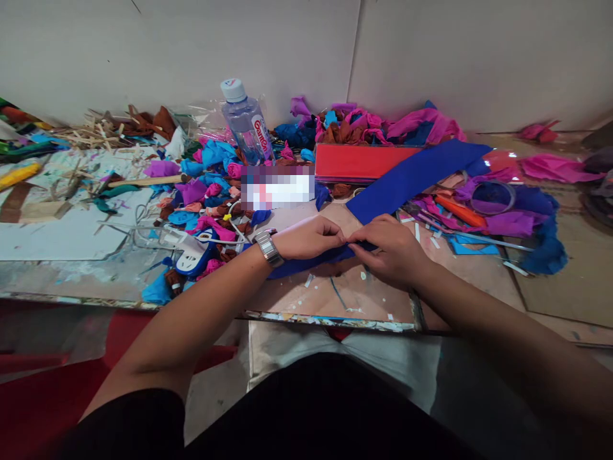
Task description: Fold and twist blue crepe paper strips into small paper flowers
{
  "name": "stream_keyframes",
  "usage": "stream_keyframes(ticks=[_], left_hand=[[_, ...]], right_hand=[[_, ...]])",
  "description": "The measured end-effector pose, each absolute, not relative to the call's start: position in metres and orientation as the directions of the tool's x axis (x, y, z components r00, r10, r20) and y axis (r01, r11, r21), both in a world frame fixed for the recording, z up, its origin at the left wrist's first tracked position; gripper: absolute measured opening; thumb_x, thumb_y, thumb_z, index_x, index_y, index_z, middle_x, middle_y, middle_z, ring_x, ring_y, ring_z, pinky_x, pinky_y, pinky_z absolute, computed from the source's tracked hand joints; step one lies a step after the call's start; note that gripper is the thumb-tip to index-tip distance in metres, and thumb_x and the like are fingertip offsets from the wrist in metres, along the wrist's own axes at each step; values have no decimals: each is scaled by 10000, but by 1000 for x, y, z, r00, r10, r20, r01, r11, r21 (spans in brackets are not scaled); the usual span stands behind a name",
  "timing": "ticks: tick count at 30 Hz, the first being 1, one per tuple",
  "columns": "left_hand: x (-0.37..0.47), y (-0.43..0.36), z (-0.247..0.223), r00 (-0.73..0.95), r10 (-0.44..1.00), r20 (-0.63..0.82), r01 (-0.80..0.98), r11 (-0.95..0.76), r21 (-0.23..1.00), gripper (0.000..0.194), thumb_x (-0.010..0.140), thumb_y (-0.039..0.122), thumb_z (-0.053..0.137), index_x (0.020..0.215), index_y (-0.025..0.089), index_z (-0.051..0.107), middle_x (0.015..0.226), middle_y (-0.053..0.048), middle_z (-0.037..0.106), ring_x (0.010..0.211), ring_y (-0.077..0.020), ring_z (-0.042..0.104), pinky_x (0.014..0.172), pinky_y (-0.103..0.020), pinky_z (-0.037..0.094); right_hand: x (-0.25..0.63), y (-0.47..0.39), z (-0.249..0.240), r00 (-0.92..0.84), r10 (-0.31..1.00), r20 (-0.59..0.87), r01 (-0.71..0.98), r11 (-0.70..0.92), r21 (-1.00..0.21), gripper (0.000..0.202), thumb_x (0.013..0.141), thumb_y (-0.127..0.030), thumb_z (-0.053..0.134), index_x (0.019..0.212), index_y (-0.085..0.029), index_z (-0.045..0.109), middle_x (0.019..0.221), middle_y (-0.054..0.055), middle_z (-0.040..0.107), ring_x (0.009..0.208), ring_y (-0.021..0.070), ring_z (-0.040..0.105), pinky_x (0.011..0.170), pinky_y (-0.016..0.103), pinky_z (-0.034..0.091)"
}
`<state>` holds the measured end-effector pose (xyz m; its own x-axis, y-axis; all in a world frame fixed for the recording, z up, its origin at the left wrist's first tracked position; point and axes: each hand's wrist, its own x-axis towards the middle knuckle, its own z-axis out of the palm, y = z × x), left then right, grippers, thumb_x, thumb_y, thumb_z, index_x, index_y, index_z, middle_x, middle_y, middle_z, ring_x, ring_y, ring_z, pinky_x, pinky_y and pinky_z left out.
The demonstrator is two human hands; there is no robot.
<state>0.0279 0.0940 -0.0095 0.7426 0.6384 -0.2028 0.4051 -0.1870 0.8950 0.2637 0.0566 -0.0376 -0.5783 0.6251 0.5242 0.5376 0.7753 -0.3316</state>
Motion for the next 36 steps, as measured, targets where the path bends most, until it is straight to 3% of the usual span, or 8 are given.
stream_keyframes(ticks=[10, 24, 36], left_hand=[[28, 92, -7, 744, 658, -117, 455, -371, 810, 412, 1016, 451, 514, 853, 126, 709, 694, 21, 530, 655, -111, 417, 642, -259, 345], [27, 92, -5, 748, 653, -116, 499, -439, 747, 398, 1012, 419, 489, 845, 130, 705, 694, 16, 541, 664, -120, 436, 634, -263, 333], [36, 75, -1, 728, 684, 57, 564, -644, 517, 338, 1052, 342, 495, 930, 164, 755, 756, -42, 701, 648, -146, 538, 653, -305, 315]], right_hand=[[264, 59, -41, -551, 701, 453, 542, 713, -445, 69, 964, -210, 654, 1012, -246, 690, 976, 47, 813, 901, 241, 735, 832, 396, 477], [264, 59, -40, -555, 694, 460, 545, 720, -429, 88, 1006, -257, 642, 1048, -244, 718, 988, 55, 824, 929, 253, 743, 868, 418, 479], [263, 60, -41, -544, 739, 397, 557, 672, -488, 80, 944, -201, 607, 972, -238, 673, 960, 48, 795, 866, 245, 682, 812, 385, 443]])
